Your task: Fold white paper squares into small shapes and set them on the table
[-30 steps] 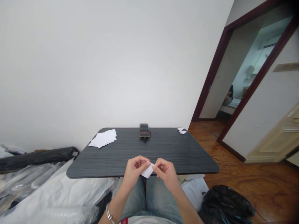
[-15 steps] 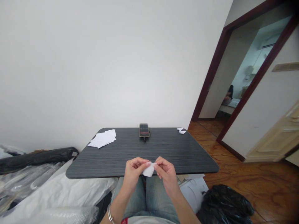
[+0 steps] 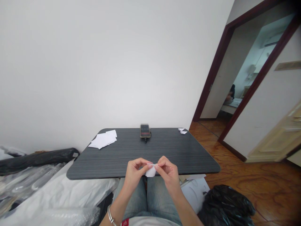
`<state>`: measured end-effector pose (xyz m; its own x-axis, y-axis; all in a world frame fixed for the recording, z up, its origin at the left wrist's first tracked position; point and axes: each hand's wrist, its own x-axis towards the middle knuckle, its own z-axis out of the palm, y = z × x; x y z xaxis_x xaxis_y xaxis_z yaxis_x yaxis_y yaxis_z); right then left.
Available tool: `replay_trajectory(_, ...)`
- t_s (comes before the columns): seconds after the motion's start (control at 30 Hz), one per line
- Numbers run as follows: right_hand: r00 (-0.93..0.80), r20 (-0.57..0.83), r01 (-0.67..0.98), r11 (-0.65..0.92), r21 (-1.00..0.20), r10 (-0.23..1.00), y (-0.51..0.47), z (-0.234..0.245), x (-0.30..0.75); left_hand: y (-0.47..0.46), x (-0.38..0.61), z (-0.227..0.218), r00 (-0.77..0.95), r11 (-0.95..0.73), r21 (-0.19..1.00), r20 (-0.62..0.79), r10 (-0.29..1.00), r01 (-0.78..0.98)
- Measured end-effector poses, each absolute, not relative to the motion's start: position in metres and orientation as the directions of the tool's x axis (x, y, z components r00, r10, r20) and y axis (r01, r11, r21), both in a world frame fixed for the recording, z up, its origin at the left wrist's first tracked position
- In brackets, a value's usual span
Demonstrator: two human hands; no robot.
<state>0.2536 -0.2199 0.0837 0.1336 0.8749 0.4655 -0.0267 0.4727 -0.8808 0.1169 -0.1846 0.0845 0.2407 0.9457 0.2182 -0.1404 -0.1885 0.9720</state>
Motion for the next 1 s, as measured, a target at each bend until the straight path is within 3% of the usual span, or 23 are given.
replay_trajectory(0.13,0.122,0.456,-0.013,0.46,-0.888,0.882,-0.218,0.082,0.255,-0.185,0.116,0.086,0.23,-0.227,0.968,0.247,0.941,-0.108)
replay_trajectory(0.57,0.023,0.378,-0.258,0.371,-0.892,0.925,-0.206,0.069,0.258,-0.184,0.116,0.085,0.228,-0.214,0.974,0.226,0.947,-0.078)
replay_trajectory(1.0,0.112,0.405,-0.083,0.414,-0.906,0.908,-0.211,0.077,0.256,-0.184,0.116,0.085,0.244,-0.234,0.971,0.241,0.939,-0.058)
